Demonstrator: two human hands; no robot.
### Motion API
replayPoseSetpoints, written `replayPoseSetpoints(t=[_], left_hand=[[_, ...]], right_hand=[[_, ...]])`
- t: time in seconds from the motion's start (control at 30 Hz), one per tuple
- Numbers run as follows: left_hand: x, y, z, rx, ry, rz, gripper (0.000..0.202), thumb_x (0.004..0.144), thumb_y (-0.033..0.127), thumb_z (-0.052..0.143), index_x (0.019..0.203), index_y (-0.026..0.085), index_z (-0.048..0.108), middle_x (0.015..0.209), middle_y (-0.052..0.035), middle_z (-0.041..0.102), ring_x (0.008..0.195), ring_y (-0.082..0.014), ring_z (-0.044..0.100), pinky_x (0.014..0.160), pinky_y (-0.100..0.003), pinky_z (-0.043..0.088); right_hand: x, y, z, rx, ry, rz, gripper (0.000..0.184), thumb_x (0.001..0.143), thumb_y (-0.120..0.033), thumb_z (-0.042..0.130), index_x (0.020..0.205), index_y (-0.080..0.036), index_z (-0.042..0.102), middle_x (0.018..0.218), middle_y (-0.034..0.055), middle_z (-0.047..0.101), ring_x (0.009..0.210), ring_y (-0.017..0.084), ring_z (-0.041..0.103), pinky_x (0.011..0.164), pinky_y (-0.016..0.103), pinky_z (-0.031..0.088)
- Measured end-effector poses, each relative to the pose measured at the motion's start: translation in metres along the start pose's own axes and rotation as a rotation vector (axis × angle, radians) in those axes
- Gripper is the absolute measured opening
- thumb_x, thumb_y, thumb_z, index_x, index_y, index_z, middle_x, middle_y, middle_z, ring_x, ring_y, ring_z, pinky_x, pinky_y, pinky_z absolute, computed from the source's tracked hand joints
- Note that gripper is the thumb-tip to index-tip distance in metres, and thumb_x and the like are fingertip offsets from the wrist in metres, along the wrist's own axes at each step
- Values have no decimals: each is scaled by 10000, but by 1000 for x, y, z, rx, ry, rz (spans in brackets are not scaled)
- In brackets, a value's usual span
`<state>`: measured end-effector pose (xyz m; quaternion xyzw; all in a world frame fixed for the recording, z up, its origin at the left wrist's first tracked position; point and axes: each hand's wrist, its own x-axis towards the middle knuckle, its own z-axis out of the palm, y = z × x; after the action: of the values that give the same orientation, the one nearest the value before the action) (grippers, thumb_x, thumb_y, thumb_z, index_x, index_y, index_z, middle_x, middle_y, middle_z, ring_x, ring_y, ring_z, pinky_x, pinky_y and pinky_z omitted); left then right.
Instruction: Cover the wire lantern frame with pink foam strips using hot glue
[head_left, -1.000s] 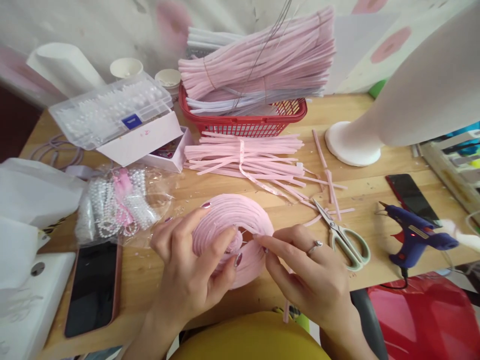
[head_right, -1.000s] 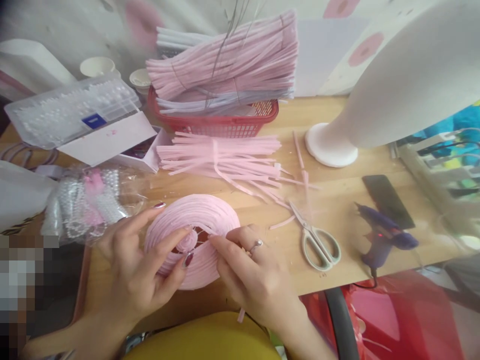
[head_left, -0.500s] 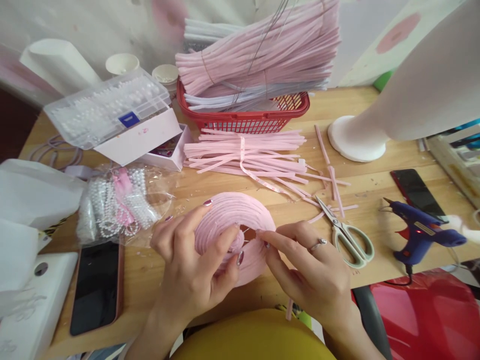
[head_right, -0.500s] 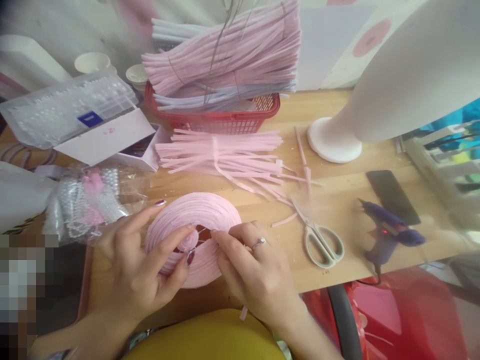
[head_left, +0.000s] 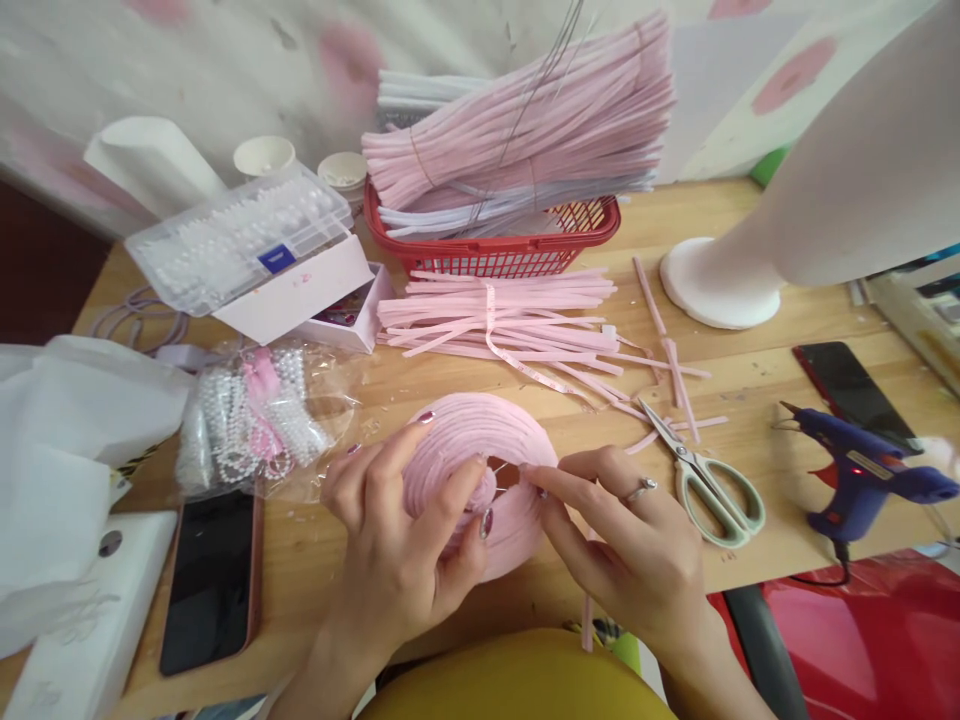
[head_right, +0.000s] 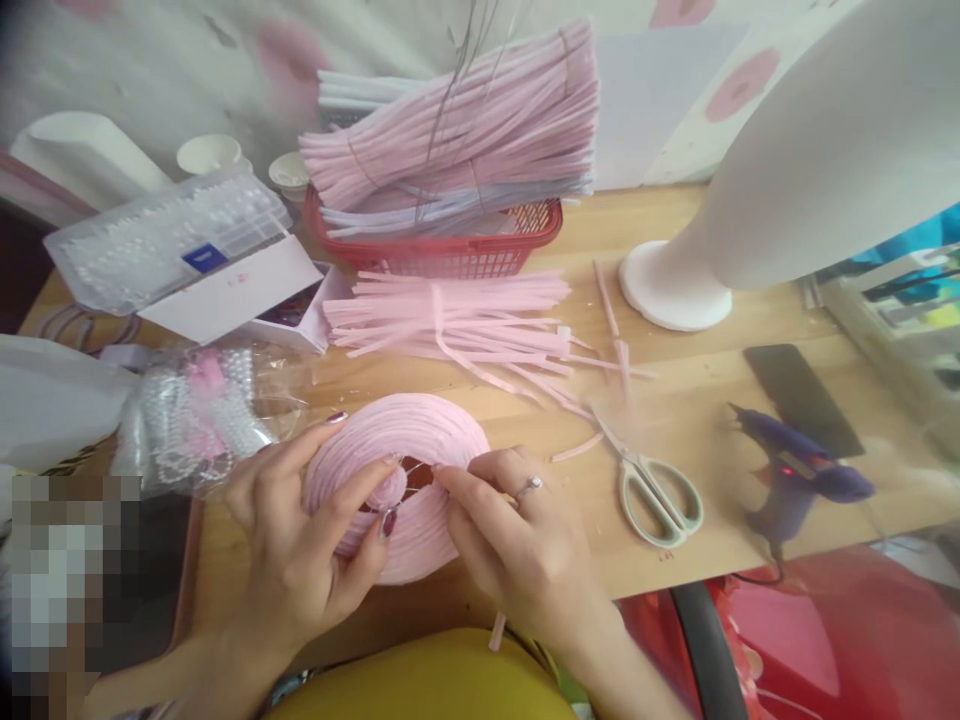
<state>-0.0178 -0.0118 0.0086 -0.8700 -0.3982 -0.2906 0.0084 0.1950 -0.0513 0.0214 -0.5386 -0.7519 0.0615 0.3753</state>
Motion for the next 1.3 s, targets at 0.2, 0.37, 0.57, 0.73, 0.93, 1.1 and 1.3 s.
replayPoseSetpoints(t=[0.2, 0.37, 0.57, 0.73, 0.93, 1.1, 1.3], left_hand=[[-1, 6, 3, -21, 30, -62, 341, 903, 247, 568, 1242, 233, 600, 1399, -179, 455, 1226, -378, 464, 1021, -536, 323], [-4, 7, 4, -27, 52, -85, 333, 906, 251, 574, 1234, 225, 619, 1394, -180, 465, 1220, -379, 463, 1020, -539, 325], [-1, 5, 1, 35, 54, -33, 321, 894, 247, 591, 1210, 225, 639, 1392, -183, 478, 1193, -366, 476, 1010, -524, 333], [0, 4, 1, 72, 32, -23, 344, 887, 264, 595, 1229, 249, 632, 1401, -169, 475, 1192, -362, 492, 1016, -531, 342], [-1, 8, 3, 34, 27, -56, 329, 899, 243, 572, 1226, 239, 606, 1396, -166, 480, 1215, -355, 492, 1022, -513, 351], [1, 13, 4, 5, 53, -112, 289, 906, 235, 545, 1184, 243, 623, 1381, -157, 489, 1229, -359, 475, 1027, -514, 353], [0, 14, 7, -9, 69, -128, 328, 866, 235, 565, 1185, 264, 639, 1372, -140, 500, 1198, -350, 455, 1035, -528, 345]], right_hand=[[0, 3, 0, 73, -10, 25, 285, 914, 7, 590, 1142, -149, 663, 925, 56, 634, 832, 130, 626, 707, 257, 532], [0, 4, -1, 106, -20, 27, 278, 918, 3, 589, 1138, -154, 654, 914, 53, 628, 822, 129, 623, 693, 258, 532], [0, 5, 0, 113, -26, 40, 263, 933, -17, 577, 1138, -164, 651, 908, 49, 619, 840, 138, 624, 720, 272, 541], [-1, 5, 1, 155, -54, 68, 260, 945, -30, 567, 1144, -177, 648, 934, 51, 620, 873, 145, 634, 740, 281, 545], [2, 5, 0, 182, -69, 77, 248, 951, -32, 557, 1127, -186, 641, 927, 43, 628, 843, 138, 637, 717, 279, 534], [2, 5, -2, 199, -92, 108, 235, 959, -47, 554, 1111, -202, 647, 930, 37, 637, 828, 139, 633, 701, 284, 519], [2, 5, -1, 197, -71, 106, 241, 953, -47, 554, 1107, -207, 648, 911, 21, 641, 833, 136, 638, 680, 264, 514]])
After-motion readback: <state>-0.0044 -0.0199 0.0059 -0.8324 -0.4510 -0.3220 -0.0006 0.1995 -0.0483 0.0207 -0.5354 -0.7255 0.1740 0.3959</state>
